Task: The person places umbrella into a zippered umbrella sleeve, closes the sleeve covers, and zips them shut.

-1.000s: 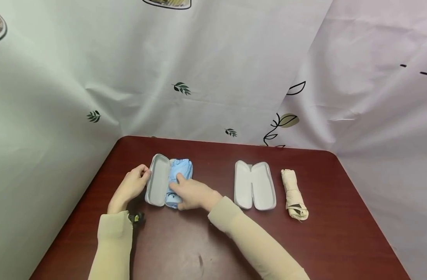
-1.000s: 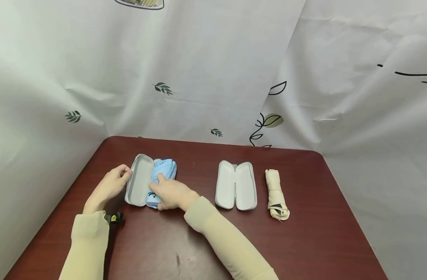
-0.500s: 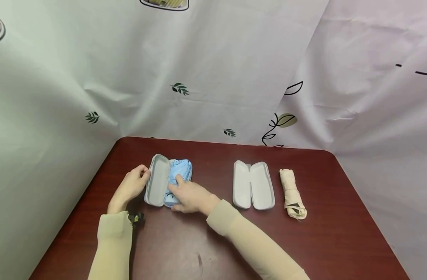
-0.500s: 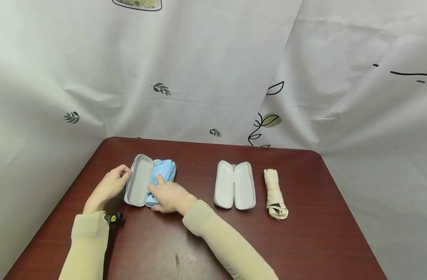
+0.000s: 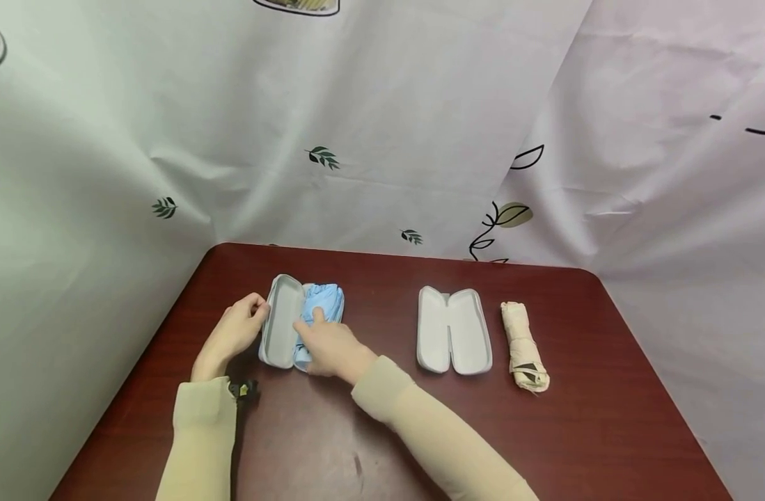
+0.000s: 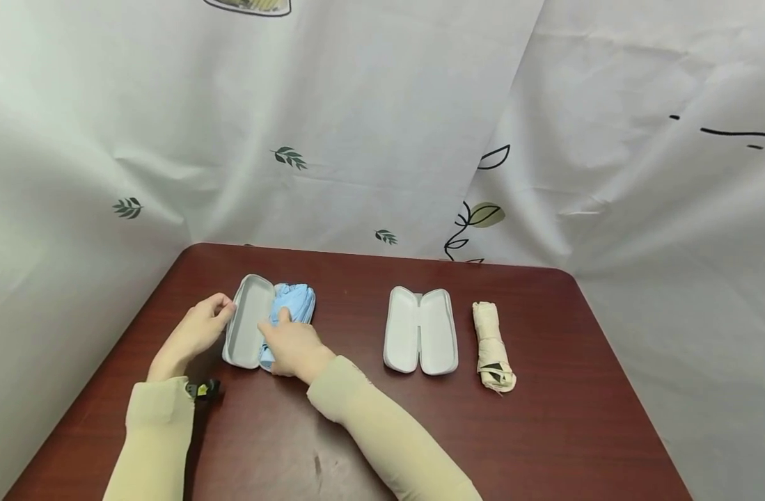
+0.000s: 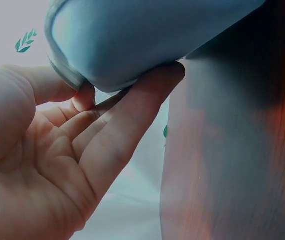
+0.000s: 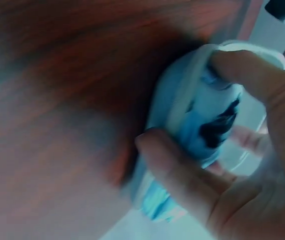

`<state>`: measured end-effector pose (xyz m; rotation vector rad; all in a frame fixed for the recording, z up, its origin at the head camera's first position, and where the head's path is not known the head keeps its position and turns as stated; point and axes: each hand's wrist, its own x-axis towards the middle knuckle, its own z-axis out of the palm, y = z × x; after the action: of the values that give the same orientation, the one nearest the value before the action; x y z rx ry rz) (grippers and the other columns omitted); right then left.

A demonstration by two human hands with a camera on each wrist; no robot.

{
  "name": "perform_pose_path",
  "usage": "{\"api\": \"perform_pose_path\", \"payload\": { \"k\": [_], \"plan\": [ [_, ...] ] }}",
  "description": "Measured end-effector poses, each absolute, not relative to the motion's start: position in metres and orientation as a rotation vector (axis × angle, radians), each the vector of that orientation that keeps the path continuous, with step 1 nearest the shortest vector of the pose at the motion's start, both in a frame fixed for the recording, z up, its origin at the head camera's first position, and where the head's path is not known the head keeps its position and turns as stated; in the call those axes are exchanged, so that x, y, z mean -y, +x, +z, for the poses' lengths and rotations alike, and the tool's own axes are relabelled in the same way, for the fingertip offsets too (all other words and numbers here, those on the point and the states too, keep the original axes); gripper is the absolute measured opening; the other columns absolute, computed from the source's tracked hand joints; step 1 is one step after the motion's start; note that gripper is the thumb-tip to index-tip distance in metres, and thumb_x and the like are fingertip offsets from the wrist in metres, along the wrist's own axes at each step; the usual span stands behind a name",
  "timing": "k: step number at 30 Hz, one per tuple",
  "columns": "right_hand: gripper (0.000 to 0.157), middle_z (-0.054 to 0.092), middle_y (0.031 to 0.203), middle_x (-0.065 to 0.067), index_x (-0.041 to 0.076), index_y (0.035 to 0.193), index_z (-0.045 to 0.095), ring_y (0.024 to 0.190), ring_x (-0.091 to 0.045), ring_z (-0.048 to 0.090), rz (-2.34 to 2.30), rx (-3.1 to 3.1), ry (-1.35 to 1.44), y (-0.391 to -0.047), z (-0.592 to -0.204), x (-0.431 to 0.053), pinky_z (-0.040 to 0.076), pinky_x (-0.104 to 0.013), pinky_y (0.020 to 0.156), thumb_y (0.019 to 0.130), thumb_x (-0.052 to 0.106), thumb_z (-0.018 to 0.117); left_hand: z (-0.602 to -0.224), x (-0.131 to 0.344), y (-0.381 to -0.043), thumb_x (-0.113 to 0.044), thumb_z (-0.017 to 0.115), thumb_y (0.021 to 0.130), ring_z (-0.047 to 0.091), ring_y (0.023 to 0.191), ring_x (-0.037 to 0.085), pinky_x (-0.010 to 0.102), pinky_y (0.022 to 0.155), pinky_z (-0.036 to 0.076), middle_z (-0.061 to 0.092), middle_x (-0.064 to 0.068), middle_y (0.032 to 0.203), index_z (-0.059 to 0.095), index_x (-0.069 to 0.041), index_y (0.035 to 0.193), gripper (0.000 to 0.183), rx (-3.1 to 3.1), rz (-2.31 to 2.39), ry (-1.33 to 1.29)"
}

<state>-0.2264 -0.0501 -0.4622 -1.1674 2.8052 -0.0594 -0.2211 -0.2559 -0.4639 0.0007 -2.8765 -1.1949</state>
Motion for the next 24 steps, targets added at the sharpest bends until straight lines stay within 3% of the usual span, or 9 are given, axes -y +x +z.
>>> {"api": "perform_pose_path", "payload": {
  "k": [7, 15, 24],
  "plan": [
    [0.057, 0.047, 0.105, -0.007, 0.017, 0.119, 0.046, 0.067, -0.014, 0.057, 0.192, -2.845, -1.070, -0.219, -0.454, 0.071, 0.048, -0.027, 0.051, 0.078, 0.040, 0.079, -0.466, 0.258, -0.219, -0.023, 0.040, 0.105, 0.052, 0.073, 0.022, 0.035, 0.064, 0.042, 0.057, 0.009, 0.082, 0.056, -0.003, 0.097, 0.027, 2.864, -1.237, -0.005],
    [0.053, 0.047, 0.111, -0.009, 0.021, 0.124, 0.047, 0.056, -0.014, 0.053, 0.067, -2.853, -1.172, -0.218, -0.469, 0.061, 0.044, -0.027, 0.048, 0.084, 0.040, 0.075, -0.470, 0.262, -0.216, -0.023, 0.039, 0.105, 0.050, 0.072, 0.022, 0.035, 0.063, 0.041, 0.054, 0.008, 0.079, 0.055, -0.003, 0.097, 0.027, 2.869, -1.241, 0.010],
    [0.045, 0.040, 0.115, -0.009, 0.018, 0.121, 0.047, 0.055, -0.012, 0.051, -0.173, -2.725, -1.365, -0.227, -0.471, 0.032, 0.043, -0.023, 0.053, 0.087, 0.031, 0.074, -0.466, 0.260, -0.219, -0.023, 0.040, 0.105, 0.051, 0.074, 0.023, 0.035, 0.064, 0.042, 0.055, 0.009, 0.081, 0.055, -0.003, 0.097, 0.026, 2.859, -1.252, 0.010]
  ]
}}
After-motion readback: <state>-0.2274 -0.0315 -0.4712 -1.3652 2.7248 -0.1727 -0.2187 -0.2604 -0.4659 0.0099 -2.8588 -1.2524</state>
